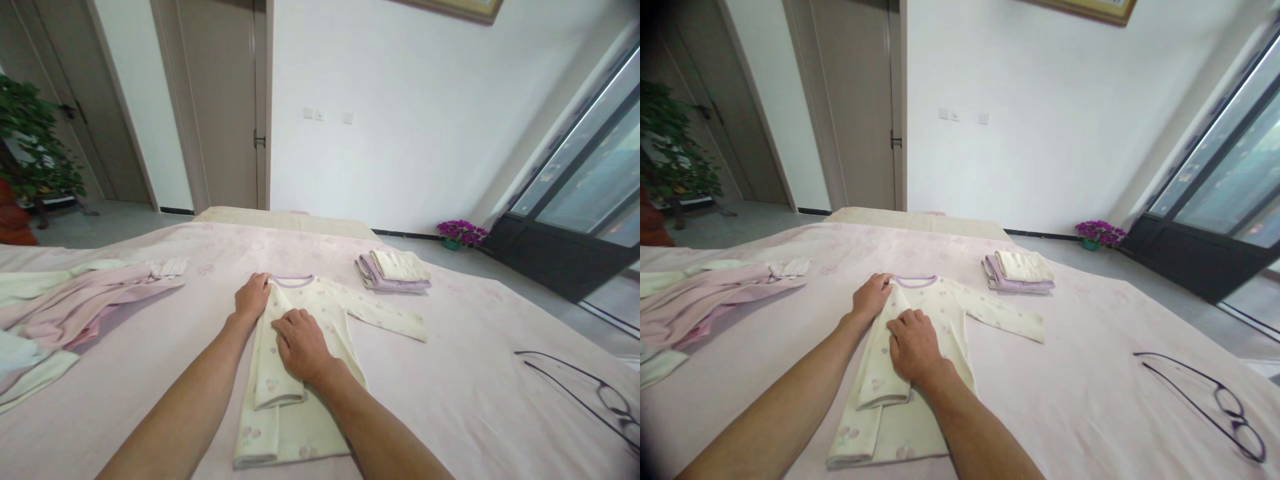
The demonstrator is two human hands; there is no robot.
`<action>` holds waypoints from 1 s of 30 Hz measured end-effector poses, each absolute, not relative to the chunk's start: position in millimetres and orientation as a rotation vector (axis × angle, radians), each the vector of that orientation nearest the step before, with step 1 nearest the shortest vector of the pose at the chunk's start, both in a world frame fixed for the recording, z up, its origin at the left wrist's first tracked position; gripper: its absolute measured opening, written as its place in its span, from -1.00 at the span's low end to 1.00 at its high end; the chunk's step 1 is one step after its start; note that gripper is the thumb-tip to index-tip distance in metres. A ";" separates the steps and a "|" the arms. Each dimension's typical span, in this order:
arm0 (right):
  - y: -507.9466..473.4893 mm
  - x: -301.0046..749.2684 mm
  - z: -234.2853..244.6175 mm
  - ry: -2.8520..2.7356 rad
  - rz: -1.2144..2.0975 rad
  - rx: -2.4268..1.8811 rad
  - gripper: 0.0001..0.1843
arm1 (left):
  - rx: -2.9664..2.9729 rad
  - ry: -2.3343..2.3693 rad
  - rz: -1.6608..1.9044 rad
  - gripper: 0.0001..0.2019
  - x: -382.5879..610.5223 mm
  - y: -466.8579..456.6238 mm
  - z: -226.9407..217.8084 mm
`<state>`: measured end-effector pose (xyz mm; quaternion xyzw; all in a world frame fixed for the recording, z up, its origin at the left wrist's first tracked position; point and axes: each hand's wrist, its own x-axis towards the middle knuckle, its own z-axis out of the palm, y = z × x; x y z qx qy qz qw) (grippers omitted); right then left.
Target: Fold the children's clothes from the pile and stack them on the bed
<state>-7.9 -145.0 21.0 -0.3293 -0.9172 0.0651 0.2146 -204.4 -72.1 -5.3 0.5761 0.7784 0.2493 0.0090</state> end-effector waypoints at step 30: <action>-143.8 -8.4 20.8 -2.545 0.203 -0.952 -0.72 | 1.806 2.402 0.836 -0.68 -207.7 -71.3 -8.3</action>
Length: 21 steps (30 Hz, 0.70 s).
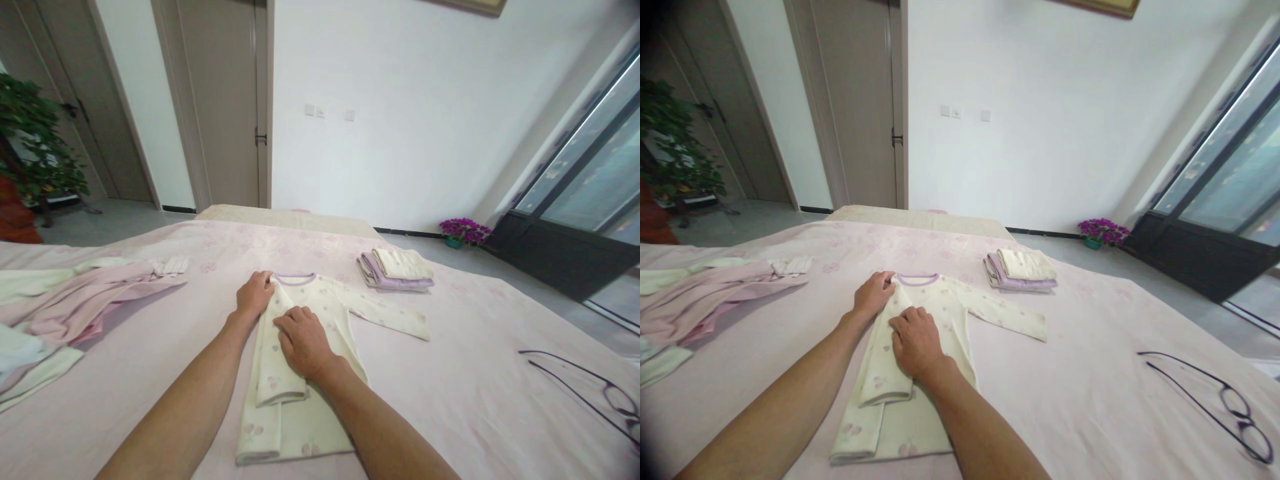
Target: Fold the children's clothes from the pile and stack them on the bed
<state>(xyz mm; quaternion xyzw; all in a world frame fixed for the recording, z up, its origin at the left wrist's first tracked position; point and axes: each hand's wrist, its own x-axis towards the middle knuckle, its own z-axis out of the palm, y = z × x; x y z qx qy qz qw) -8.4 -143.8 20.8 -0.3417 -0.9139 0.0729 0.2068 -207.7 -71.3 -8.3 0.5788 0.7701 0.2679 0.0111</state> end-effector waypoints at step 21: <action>-139.8 -9.7 18.4 -2.514 0.257 -0.942 -0.71 | 1.785 2.389 0.830 -0.68 -207.9 -70.9 -6.6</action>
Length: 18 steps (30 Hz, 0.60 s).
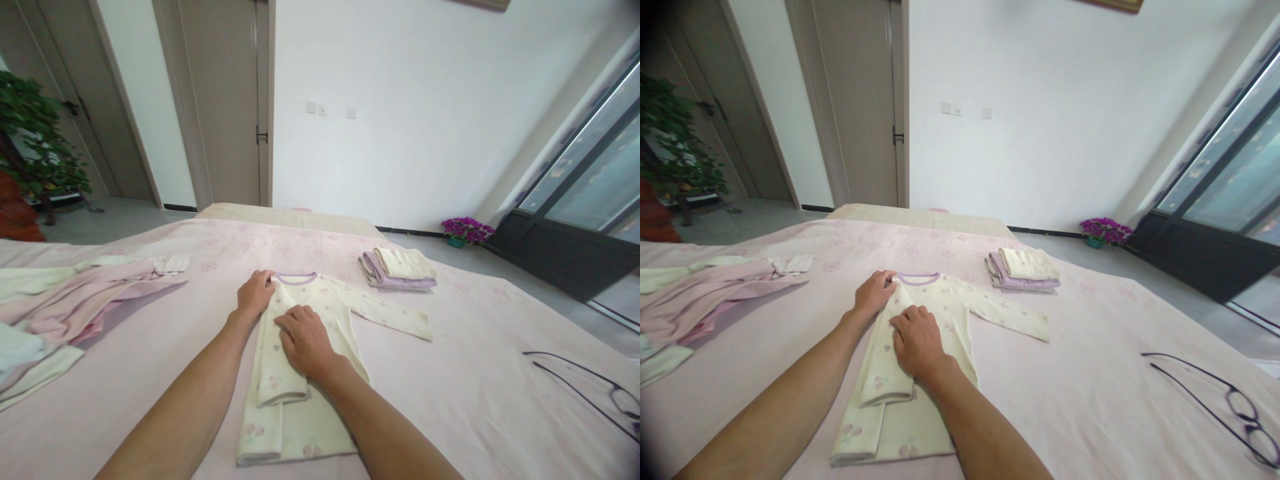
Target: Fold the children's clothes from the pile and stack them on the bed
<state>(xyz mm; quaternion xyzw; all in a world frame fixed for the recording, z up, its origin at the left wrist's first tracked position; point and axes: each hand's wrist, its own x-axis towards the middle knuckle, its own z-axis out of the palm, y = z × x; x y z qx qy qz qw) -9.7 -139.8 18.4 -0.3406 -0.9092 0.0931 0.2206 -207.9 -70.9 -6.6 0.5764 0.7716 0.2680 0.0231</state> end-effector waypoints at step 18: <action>-137.7 -10.2 18.4 -2.508 0.262 -0.942 -0.73 | 1.798 2.378 0.855 -0.69 -210.5 -68.1 -9.3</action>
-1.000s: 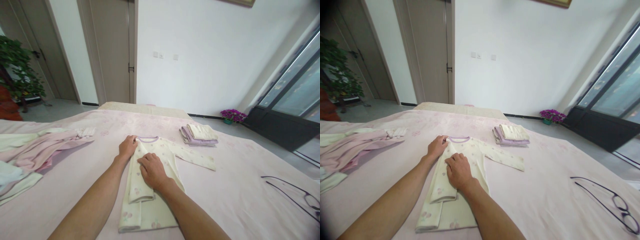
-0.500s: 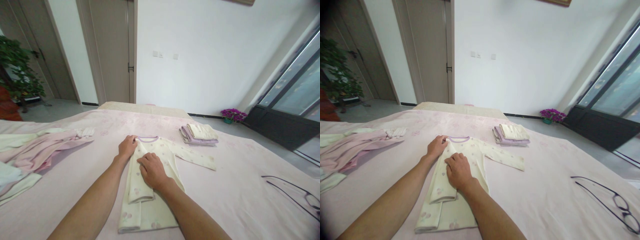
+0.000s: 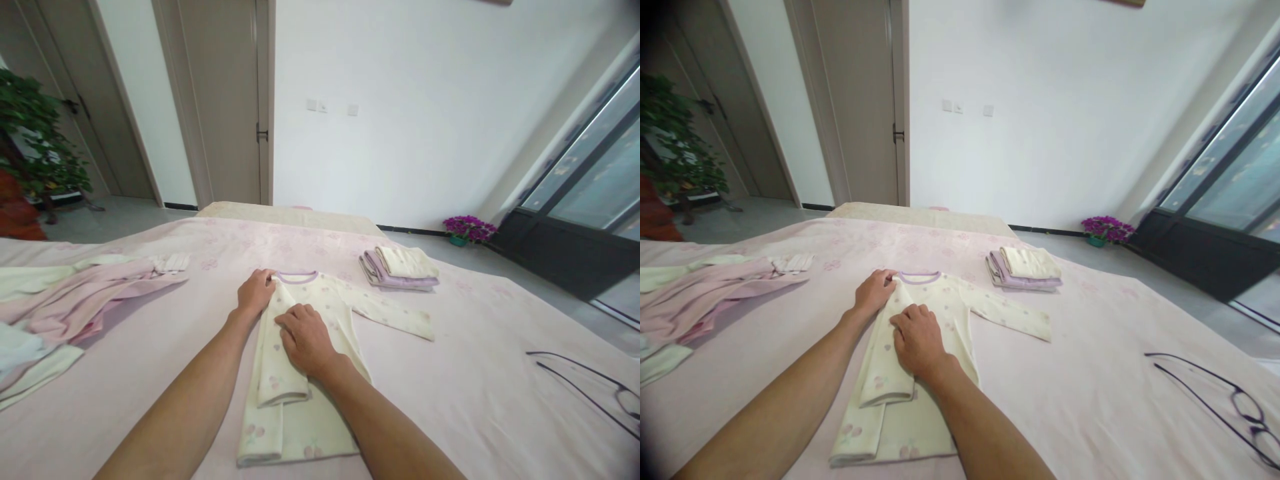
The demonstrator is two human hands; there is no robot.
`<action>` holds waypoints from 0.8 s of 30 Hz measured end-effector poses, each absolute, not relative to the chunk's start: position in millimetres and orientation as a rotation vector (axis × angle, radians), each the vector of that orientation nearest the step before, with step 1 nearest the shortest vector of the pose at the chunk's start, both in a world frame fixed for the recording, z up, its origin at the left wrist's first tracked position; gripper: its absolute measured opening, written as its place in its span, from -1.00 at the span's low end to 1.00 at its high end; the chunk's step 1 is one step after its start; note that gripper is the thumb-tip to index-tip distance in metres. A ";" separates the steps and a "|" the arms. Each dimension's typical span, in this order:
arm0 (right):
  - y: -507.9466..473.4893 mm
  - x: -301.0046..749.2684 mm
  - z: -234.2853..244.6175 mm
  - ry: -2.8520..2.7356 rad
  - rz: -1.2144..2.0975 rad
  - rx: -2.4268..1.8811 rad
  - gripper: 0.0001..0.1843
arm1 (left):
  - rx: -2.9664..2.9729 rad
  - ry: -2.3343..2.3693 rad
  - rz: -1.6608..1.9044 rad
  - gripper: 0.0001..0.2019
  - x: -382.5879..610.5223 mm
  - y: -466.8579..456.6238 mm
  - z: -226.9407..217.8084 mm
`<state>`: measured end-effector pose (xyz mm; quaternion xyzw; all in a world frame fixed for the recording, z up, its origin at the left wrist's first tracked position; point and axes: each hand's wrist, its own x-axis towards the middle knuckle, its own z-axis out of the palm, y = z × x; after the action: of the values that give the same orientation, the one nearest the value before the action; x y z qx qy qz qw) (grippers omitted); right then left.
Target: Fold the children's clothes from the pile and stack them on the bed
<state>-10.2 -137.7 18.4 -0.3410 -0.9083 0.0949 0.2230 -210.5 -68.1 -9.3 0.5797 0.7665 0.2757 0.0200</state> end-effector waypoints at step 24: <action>-147.3 -5.0 16.9 -2.722 0.202 -0.823 -0.44 | 2.311 2.100 1.243 -0.65 -195.1 -85.4 2.1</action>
<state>-5.0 -147.3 16.9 -0.2857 -0.9448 0.0700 0.1446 -195.1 -85.4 2.1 0.6835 0.6210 0.3678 -0.1093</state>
